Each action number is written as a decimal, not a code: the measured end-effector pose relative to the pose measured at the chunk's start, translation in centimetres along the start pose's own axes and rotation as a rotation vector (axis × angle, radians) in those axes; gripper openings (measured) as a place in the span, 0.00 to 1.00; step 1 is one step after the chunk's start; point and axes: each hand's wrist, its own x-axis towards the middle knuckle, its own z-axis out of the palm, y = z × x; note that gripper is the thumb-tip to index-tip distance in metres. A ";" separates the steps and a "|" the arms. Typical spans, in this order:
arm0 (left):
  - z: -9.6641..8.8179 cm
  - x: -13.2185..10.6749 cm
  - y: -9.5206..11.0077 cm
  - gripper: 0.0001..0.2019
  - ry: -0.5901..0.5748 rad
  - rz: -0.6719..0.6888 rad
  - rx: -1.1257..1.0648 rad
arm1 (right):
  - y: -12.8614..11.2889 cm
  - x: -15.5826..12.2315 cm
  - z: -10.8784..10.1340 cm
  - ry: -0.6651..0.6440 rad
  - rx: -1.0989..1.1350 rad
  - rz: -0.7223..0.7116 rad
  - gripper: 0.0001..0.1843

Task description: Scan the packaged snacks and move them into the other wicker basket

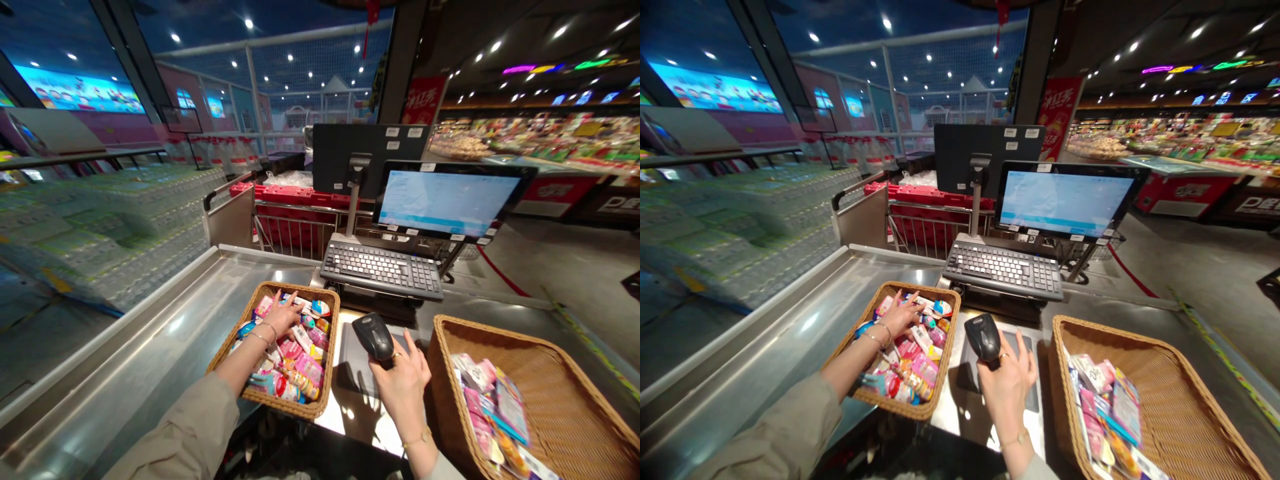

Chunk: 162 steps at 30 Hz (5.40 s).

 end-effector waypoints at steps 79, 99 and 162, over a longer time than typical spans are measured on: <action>-3.0 0.1 10.0 0.03 0.525 -0.206 -0.045 | -1.9 -0.5 -2.4 -0.232 0.079 -0.119 0.14; -4.1 0.3 10.6 0.03 0.620 -0.174 -0.026 | -1.2 -0.4 -2.6 -0.182 0.043 -0.122 0.11; -5.9 16.3 28.6 0.03 0.590 0.451 -0.207 | 11.9 -5.2 -14.3 0.383 -0.371 0.388 0.15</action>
